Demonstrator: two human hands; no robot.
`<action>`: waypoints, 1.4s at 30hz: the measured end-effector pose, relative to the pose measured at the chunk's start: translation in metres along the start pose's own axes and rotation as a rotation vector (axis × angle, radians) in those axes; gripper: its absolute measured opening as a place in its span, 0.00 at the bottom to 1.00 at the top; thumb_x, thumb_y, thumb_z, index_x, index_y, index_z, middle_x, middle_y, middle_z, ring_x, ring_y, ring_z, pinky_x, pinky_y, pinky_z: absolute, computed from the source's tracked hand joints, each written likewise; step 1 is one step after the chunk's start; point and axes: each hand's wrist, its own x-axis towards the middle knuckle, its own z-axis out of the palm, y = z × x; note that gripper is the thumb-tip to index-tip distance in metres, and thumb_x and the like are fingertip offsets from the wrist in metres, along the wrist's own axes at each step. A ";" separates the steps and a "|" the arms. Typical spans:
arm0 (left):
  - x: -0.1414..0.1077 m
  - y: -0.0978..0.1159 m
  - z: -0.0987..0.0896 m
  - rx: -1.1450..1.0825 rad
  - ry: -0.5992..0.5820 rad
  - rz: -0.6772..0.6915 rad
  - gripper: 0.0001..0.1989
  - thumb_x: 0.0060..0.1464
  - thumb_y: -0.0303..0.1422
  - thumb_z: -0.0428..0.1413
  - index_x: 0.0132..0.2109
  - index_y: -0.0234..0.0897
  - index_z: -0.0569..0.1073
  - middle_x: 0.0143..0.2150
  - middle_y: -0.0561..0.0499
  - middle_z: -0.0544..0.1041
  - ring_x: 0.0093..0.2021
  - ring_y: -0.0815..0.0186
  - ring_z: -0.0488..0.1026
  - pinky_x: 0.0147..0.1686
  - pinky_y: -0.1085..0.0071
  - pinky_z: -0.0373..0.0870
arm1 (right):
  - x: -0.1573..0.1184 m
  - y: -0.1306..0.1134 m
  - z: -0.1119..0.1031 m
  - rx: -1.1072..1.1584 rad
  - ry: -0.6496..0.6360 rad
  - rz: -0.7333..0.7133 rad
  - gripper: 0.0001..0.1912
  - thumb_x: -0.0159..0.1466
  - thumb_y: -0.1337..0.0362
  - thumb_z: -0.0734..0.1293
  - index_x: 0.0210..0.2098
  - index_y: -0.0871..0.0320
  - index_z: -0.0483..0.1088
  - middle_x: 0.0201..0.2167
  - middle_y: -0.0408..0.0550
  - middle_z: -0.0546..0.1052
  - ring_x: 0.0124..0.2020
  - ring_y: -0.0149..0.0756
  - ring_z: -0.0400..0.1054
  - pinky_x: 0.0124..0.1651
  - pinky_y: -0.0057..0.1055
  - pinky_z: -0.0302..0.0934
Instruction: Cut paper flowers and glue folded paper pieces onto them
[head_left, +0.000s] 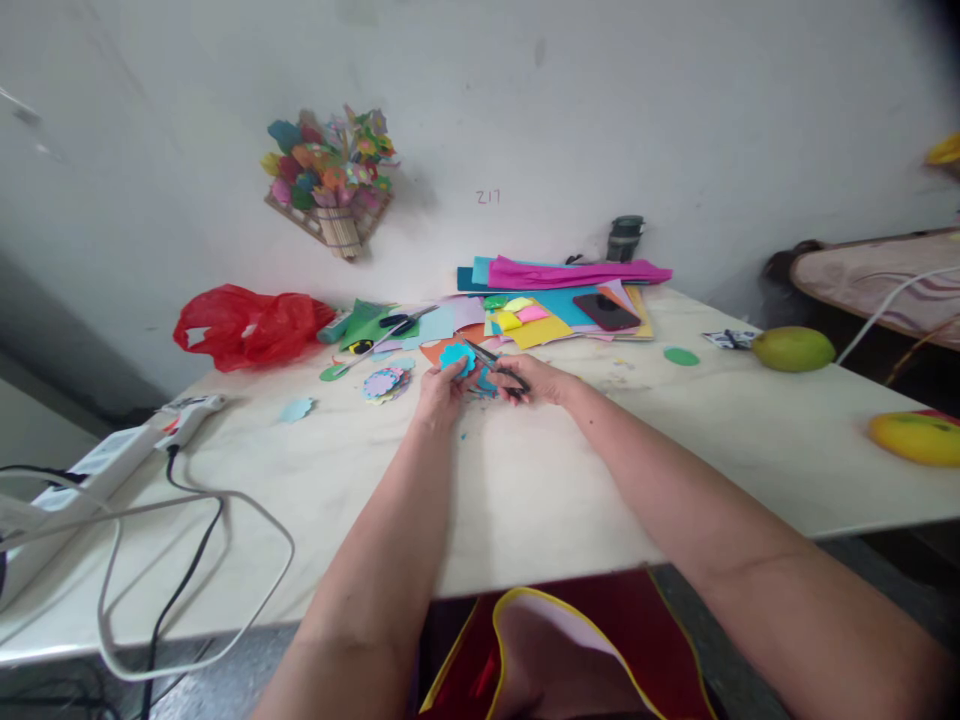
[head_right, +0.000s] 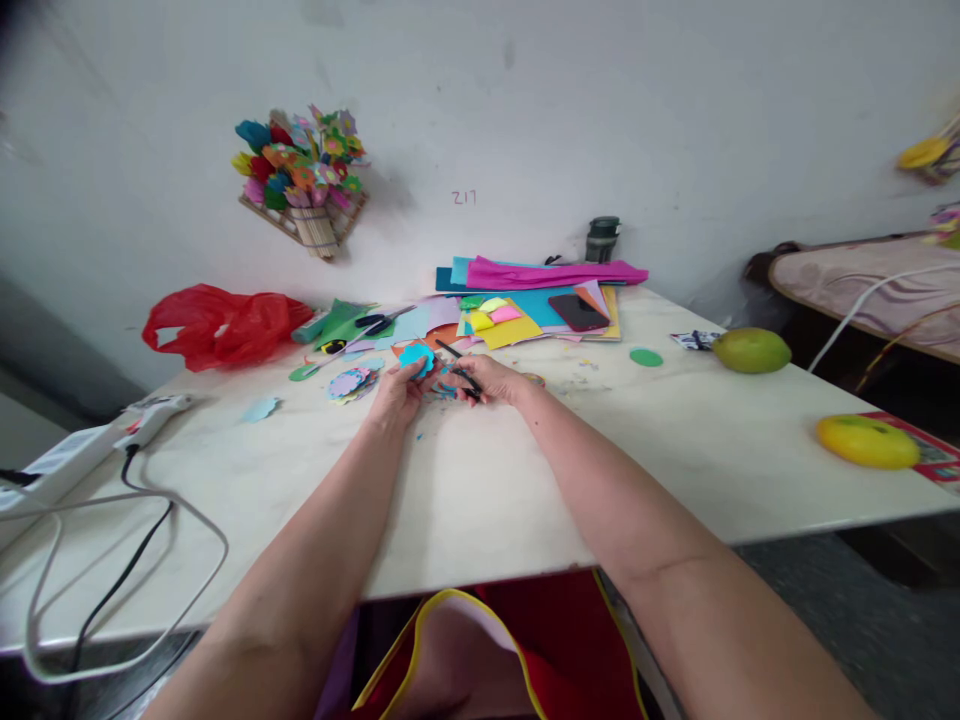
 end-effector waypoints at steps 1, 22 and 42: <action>0.000 0.001 -0.001 0.004 -0.002 0.000 0.07 0.40 0.24 0.62 0.31 0.30 0.74 0.29 0.49 0.78 0.32 0.65 0.77 0.36 0.69 0.77 | 0.000 0.000 -0.001 -0.003 -0.012 -0.001 0.12 0.60 0.56 0.65 0.29 0.60 0.64 0.17 0.40 0.71 0.13 0.24 0.62 0.10 0.19 0.47; 0.000 0.003 -0.004 0.084 -0.070 -0.010 0.06 0.41 0.24 0.61 0.31 0.32 0.74 0.31 0.49 0.78 0.34 0.64 0.77 0.41 0.64 0.75 | -0.002 0.001 -0.009 -0.003 -0.057 -0.003 0.13 0.60 0.57 0.66 0.29 0.60 0.62 0.16 0.39 0.70 0.13 0.23 0.61 0.11 0.18 0.47; 0.000 0.004 -0.005 0.042 -0.070 -0.016 0.04 0.41 0.24 0.62 0.29 0.30 0.74 0.28 0.48 0.78 0.33 0.61 0.78 0.40 0.63 0.78 | -0.002 -0.003 -0.007 0.006 -0.043 0.047 0.10 0.59 0.60 0.67 0.32 0.60 0.65 0.15 0.38 0.70 0.12 0.22 0.60 0.10 0.18 0.45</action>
